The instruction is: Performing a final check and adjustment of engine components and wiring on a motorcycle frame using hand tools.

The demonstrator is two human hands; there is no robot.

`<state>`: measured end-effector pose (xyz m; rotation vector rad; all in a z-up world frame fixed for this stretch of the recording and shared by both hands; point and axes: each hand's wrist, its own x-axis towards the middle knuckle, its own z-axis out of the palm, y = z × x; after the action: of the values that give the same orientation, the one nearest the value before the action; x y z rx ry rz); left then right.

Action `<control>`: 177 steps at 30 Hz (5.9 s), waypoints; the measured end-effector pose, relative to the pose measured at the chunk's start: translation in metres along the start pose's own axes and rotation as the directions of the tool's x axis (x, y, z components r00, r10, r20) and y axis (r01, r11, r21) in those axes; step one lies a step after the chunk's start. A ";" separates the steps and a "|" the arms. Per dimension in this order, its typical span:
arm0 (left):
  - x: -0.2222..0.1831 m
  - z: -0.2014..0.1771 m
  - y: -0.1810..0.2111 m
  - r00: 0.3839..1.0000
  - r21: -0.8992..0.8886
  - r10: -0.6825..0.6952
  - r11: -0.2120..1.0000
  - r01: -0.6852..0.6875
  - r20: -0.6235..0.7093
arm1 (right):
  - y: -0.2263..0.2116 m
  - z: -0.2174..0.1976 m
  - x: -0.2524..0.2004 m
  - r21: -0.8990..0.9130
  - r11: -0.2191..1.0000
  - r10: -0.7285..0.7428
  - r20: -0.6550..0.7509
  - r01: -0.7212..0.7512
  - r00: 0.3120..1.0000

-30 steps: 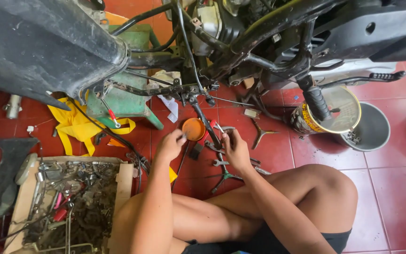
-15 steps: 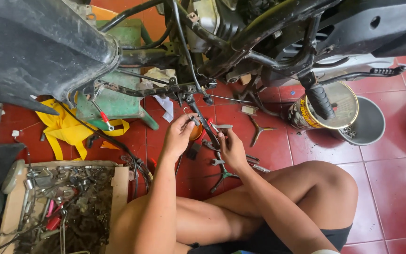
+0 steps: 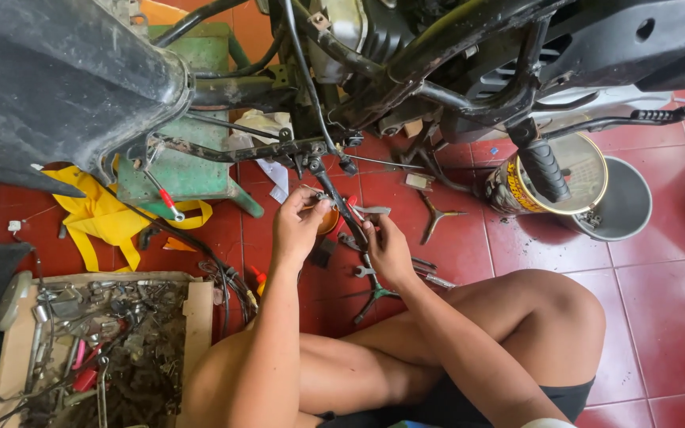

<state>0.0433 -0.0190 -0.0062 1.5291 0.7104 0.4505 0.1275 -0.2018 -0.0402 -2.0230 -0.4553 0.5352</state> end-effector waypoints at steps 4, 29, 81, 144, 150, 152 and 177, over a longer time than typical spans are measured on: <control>-0.005 0.003 0.012 1.000 0.042 -0.007 0.999 0.008 -0.016 | 0.000 0.001 0.000 0.003 1.000 0.023 0.018 -0.023 1.000; 0.000 0.038 0.004 0.900 0.206 0.215 0.968 -0.144 -0.379 | -0.023 -0.009 -0.022 0.007 1.000 -0.025 0.106 0.025 0.994; -0.005 0.047 0.022 0.873 0.200 0.260 0.961 -0.192 -0.414 | -0.160 -0.044 0.039 -0.378 0.819 -0.397 0.169 0.432 0.902; 0.016 0.073 -0.001 0.893 -0.268 0.009 0.952 -0.145 -0.449 | -0.134 -0.021 0.004 -0.566 0.785 -0.298 0.011 0.251 0.955; 0.012 0.073 0.006 0.876 -0.162 0.068 0.973 -0.164 -0.477 | -0.149 -0.014 0.015 -0.416 0.838 -0.392 -0.011 0.353 0.920; 0.011 0.069 0.015 0.884 -0.154 0.070 0.975 -0.158 -0.462 | -0.148 -0.015 0.020 -0.400 0.837 -0.409 -0.002 0.374 0.913; 0.007 0.043 0.029 0.940 -0.340 -0.049 0.937 -0.073 -0.337 | -0.208 -0.039 0.031 -0.549 0.522 -0.432 0.490 0.653 0.757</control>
<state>0.0817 -0.0454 0.0171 1.1299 0.8375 0.8208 0.1545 -0.1155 0.1542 -2.3070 -1.6569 0.2594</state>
